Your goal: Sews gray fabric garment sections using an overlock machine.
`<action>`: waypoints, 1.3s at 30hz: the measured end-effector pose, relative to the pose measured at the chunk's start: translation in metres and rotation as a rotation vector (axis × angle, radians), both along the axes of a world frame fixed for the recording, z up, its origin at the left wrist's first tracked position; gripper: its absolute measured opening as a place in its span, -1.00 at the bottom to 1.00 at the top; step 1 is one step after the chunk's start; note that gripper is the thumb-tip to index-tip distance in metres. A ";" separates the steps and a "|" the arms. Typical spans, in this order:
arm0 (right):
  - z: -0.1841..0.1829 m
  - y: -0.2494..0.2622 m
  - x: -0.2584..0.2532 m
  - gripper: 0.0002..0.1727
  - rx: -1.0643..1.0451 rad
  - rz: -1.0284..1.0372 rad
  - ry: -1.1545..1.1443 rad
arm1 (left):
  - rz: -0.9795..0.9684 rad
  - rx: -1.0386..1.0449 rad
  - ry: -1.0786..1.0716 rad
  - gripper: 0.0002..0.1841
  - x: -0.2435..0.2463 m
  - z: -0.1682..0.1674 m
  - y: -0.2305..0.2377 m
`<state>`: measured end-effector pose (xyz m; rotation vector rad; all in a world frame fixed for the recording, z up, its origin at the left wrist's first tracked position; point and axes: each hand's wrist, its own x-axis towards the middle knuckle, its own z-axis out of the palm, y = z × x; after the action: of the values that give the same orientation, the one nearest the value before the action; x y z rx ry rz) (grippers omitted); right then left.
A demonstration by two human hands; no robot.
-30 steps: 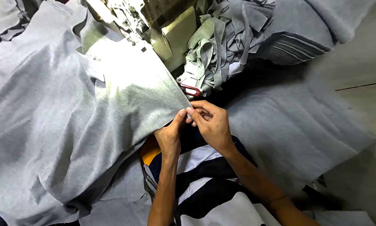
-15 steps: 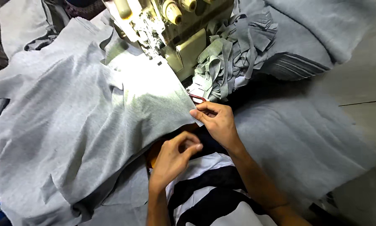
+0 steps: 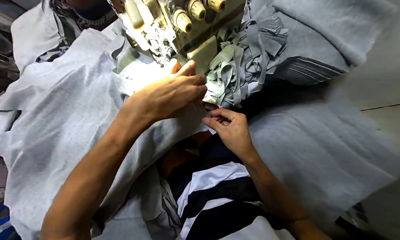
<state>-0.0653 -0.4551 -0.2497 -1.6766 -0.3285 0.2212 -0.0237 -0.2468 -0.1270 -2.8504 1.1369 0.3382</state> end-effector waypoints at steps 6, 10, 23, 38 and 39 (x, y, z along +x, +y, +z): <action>-0.002 -0.002 0.002 -0.81 0.034 0.011 -0.003 | -0.044 0.111 0.057 -0.96 0.014 -0.002 -0.008; -0.004 -0.003 0.003 -0.81 0.028 0.005 -0.018 | -0.021 0.132 -0.007 -0.89 0.013 -0.011 -0.015; -0.006 -0.001 -0.007 -0.72 0.198 0.005 -0.053 | 0.691 -0.232 -0.455 0.14 -0.126 -0.093 -0.020; -0.033 0.011 -0.015 -0.83 0.202 -0.028 -0.306 | 1.101 -0.103 -0.696 -0.07 -0.150 -0.121 -0.023; -0.033 0.010 -0.014 -0.83 0.202 -0.029 -0.307 | 1.102 -0.108 -0.689 -0.05 -0.150 -0.121 -0.024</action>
<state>-0.0797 -0.4446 -0.2829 -1.5129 -0.5377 -0.0916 -0.1734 -0.2708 -0.2479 -2.9434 -0.5639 -0.6557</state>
